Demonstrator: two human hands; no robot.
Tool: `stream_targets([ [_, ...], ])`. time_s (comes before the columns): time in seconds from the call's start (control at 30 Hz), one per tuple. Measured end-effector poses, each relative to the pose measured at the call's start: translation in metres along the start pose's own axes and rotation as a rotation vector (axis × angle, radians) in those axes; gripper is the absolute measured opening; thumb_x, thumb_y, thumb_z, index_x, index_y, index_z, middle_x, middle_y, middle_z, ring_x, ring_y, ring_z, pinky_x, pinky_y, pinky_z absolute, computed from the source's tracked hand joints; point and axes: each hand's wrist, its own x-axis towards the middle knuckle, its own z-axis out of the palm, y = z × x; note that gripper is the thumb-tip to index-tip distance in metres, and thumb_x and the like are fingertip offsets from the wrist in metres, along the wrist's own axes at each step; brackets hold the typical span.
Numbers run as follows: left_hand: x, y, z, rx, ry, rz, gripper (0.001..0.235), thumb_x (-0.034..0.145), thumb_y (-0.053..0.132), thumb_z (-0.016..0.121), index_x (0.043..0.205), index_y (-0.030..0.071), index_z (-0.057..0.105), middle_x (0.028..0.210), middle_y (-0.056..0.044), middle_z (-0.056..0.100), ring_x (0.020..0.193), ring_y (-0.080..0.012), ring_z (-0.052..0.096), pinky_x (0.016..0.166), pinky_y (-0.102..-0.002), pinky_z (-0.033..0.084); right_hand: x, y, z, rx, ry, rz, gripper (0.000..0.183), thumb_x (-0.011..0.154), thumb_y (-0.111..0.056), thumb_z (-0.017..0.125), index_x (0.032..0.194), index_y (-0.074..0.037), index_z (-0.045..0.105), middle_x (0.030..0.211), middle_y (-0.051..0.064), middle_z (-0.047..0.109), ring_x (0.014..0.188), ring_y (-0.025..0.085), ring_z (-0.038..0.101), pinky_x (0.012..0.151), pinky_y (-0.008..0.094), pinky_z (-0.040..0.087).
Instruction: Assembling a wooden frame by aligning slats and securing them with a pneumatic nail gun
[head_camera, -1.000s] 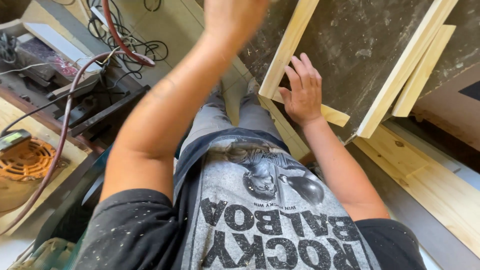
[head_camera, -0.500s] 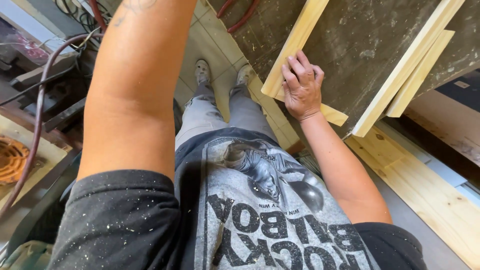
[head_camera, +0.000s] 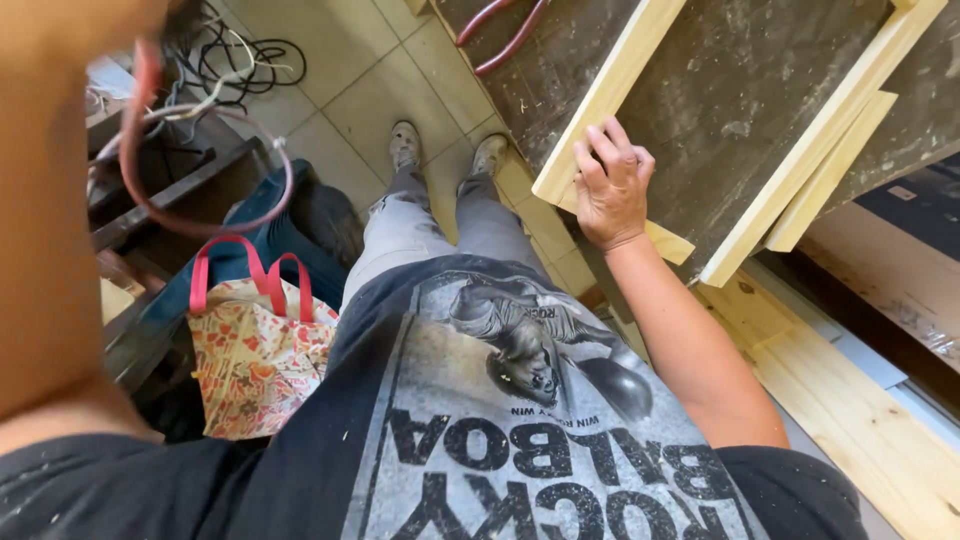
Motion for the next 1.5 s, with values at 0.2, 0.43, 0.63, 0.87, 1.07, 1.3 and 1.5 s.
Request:
stream_targets([
  [0.2,-0.023,0.017,0.114,-0.550,-0.087,-0.266,0.030,0.078,0.004,0.077,0.108,0.003,0.072,0.094,-0.011,0.070,0.076,-0.0232,0.068,0.074,-0.041,0.058,-0.005,0.008,0.008,0.026,-0.057,0.022,0.035,0.107,-0.020,0.050,0.136,-0.014,0.068,0.148,0.009,0.059,0.147,0.038,0.050,0.101,0.050,0.038],
  [0.43,0.003,-0.042,0.273,-1.239,-0.076,-0.210,0.019,0.069,-0.017,0.070,0.088,-0.014,0.069,0.052,-0.020,0.061,0.042,-0.0272,0.062,0.045,-0.041,0.056,-0.009,0.014,0.013,0.016,0.004,-0.010,0.041,0.114,-0.036,0.045,0.131,-0.012,0.074,0.144,0.012,0.063,0.143,0.042,0.052,0.101,0.051,0.040],
  [0.63,0.037,-0.084,0.326,-1.328,0.007,-0.200,0.072,0.072,-0.018,0.069,0.141,-0.017,0.052,0.051,-0.024,0.056,0.039,-0.0355,0.057,0.044,-0.047,0.051,-0.009,0.015,0.013,0.018,0.008,-0.019,0.042,0.114,-0.035,0.045,0.130,-0.011,0.074,0.142,0.013,0.063,0.143,0.043,0.051,0.100,0.052,0.041],
  [0.87,0.040,-0.068,0.313,-1.307,-0.027,-0.267,0.062,0.071,-0.015,0.069,0.132,-0.019,0.060,0.049,-0.022,0.055,0.040,-0.0338,0.059,0.046,-0.045,0.052,-0.008,0.013,0.013,0.027,0.013,-0.021,0.042,0.114,-0.035,0.044,0.130,-0.010,0.074,0.141,0.014,0.063,0.142,0.044,0.052,0.098,0.052,0.042],
  [1.07,0.043,-0.032,0.277,-1.151,-0.110,-0.312,0.029,0.074,-0.008,0.071,0.101,-0.014,0.073,0.047,-0.018,0.057,0.040,-0.0307,0.059,0.048,-0.042,0.051,-0.012,0.012,0.016,0.019,0.017,-0.025,0.042,0.114,-0.035,0.044,0.127,-0.010,0.076,0.139,0.013,0.064,0.141,0.044,0.053,0.098,0.052,0.043],
  [1.3,0.049,-0.005,0.245,-1.038,-0.175,-0.444,0.010,0.072,-0.003,0.070,0.062,-0.002,0.068,0.047,-0.015,0.059,0.043,-0.0272,0.063,0.056,-0.040,0.054,-0.012,0.016,0.019,-0.002,0.030,-0.024,0.043,0.115,-0.036,0.042,0.127,-0.012,0.075,0.138,0.013,0.065,0.140,0.043,0.054,0.097,0.052,0.042],
  [1.5,0.051,-0.006,0.243,-1.019,-0.175,-0.470,0.013,0.073,-0.003,0.071,0.061,-0.001,0.066,0.047,-0.015,0.059,0.044,-0.0283,0.064,0.057,-0.042,0.054,-0.014,0.015,0.020,-0.018,0.023,-0.020,0.042,0.115,-0.036,0.044,0.127,-0.013,0.076,0.139,0.012,0.065,0.141,0.041,0.054,0.097,0.051,0.041],
])
